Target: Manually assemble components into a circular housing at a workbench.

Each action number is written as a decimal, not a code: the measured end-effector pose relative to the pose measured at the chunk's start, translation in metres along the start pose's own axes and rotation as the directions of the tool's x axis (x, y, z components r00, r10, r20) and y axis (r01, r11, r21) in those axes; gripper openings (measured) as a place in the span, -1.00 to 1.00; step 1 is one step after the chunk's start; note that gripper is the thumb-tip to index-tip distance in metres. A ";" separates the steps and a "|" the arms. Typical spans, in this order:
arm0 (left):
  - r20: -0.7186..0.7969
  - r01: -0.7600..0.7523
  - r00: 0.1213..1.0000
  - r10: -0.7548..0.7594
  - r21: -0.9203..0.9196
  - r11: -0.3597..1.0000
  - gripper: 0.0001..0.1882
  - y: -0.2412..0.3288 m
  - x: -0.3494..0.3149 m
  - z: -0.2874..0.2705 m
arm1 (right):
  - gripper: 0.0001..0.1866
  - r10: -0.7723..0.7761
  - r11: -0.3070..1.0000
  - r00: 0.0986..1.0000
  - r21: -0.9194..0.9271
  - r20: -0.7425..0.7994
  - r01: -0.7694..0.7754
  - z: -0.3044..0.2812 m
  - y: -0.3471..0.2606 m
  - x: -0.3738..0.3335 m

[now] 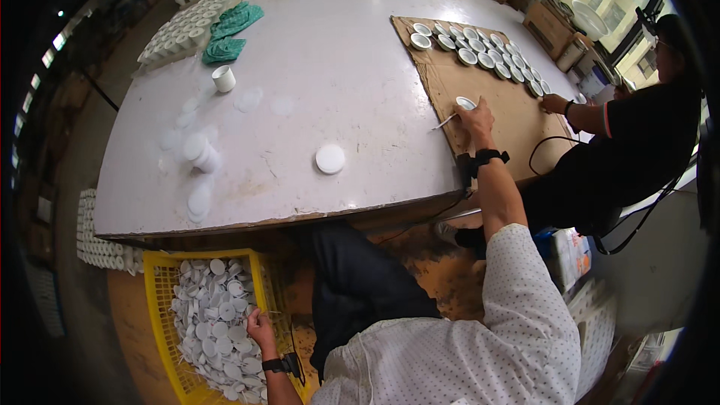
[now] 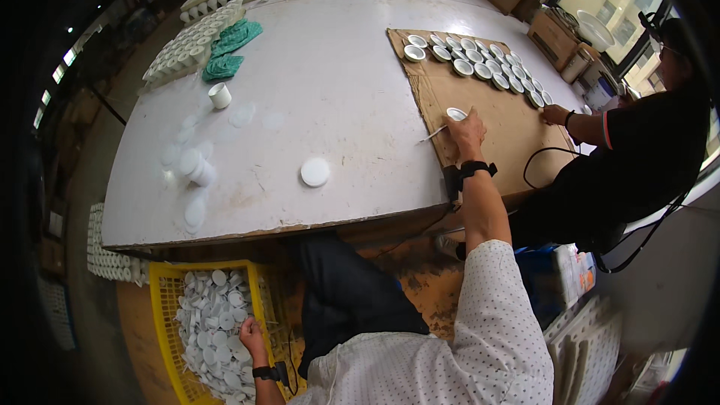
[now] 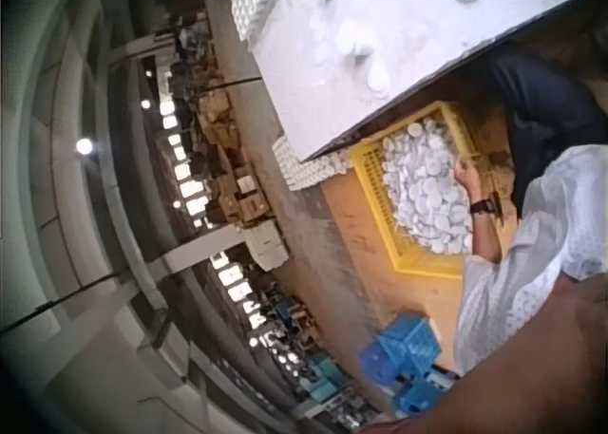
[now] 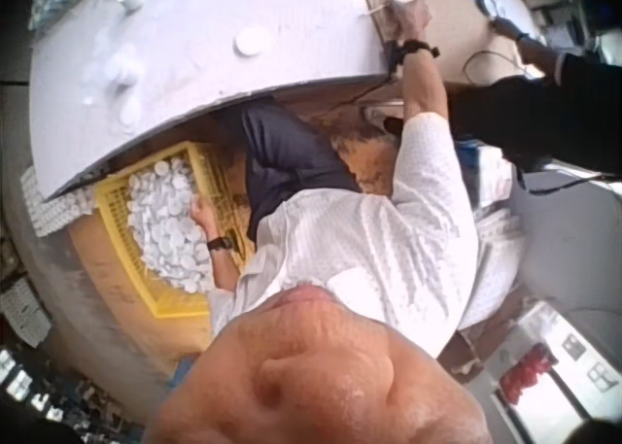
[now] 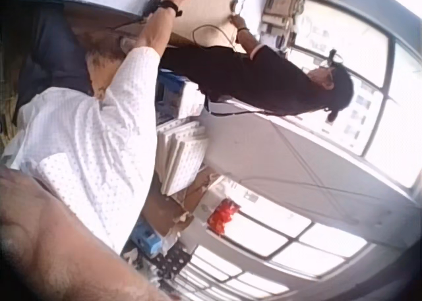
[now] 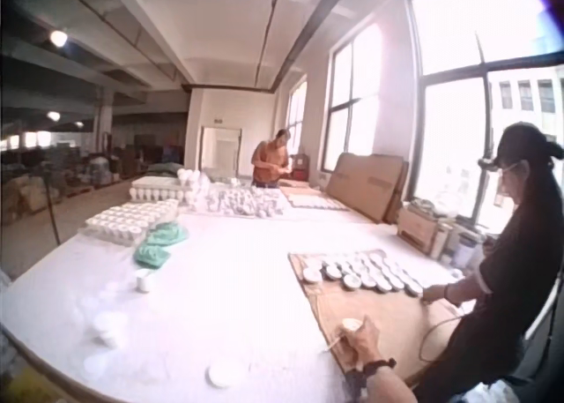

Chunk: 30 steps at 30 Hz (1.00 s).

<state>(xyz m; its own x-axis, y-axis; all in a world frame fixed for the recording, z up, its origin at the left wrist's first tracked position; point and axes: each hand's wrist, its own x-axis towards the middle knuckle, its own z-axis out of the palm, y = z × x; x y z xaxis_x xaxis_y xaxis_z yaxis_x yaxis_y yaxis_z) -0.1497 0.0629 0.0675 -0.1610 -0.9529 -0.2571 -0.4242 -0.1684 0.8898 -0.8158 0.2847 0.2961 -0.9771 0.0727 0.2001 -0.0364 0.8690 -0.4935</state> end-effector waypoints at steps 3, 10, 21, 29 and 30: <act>0.045 0.023 0.999 -0.019 -0.078 0.997 -0.78 0.024 -0.013 0.008 | -0.14 -0.045 0.989 0.999 0.143 0.000 0.045 0.013 0.013 0.014; 0.404 -0.006 0.907 0.121 -0.276 0.961 -0.71 0.149 -0.046 0.055 | -0.18 -0.459 0.781 0.888 0.462 -0.031 0.420 0.004 -0.024 -0.067; 0.344 -0.474 0.752 0.562 -0.310 0.824 -0.23 0.266 -0.075 0.140 | -0.15 -0.926 0.363 0.219 0.882 0.307 0.301 -0.031 -0.089 -0.305; 0.364 -0.224 0.864 0.348 -0.340 0.913 -0.27 0.235 -0.079 0.111 | -0.43 -0.684 0.695 0.664 0.546 0.301 0.468 0.049 -0.137 -0.205; 0.321 -0.356 0.840 0.438 -0.284 0.890 -0.28 0.232 -0.081 0.110 | -0.45 -0.680 0.720 0.631 0.503 0.374 0.478 0.056 -0.140 -0.199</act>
<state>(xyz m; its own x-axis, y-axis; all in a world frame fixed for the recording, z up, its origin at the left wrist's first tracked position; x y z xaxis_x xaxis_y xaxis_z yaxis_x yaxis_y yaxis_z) -0.3335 0.1283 0.2534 -0.6069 -0.7930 0.0525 -0.0675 0.1172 0.9908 -0.6277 0.1208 0.2776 -0.6704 -0.7277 0.1453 -0.5987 0.4148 -0.6852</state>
